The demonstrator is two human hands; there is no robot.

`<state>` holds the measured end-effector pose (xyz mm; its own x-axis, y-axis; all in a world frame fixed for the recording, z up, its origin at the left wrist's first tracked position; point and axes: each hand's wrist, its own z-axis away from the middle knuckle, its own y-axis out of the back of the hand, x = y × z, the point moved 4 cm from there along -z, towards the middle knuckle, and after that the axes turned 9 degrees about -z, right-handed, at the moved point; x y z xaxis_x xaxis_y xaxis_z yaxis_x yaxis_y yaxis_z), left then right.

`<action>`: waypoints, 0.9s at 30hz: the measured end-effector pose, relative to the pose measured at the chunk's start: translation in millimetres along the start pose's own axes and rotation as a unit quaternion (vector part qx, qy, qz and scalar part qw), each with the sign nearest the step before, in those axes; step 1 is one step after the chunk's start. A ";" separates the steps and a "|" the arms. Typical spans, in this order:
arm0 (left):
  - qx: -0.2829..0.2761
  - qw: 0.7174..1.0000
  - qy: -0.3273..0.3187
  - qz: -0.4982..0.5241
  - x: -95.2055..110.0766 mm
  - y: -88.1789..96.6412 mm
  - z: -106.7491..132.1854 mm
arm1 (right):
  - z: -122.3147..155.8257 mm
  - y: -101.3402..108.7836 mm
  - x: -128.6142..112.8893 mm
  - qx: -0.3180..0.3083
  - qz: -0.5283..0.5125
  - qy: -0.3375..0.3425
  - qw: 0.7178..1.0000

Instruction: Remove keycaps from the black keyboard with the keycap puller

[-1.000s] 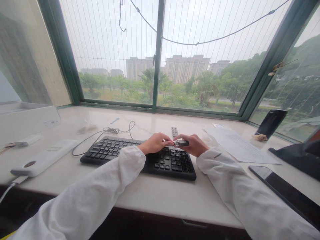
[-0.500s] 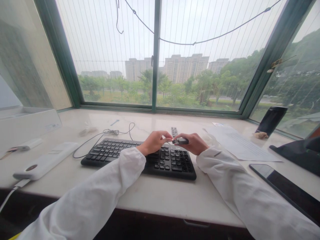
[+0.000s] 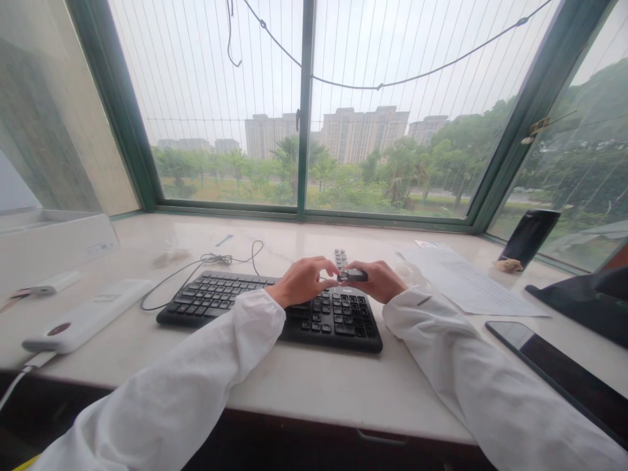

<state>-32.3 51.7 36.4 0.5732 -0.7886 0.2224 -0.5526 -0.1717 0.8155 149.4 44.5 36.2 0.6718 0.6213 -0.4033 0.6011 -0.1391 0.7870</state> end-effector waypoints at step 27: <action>-0.150 0.944 0.112 -0.272 -102.5 -17.8 -88.2 | 0.5 0.5 38.0 -0.101 0.182 -0.188 0.960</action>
<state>-27.8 187.7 46.1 0.8548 -0.4820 -0.1924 0.0366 -0.3139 0.9488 175.4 67.7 21.0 0.9529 0.2322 -0.1949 0.2267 -0.1190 0.9667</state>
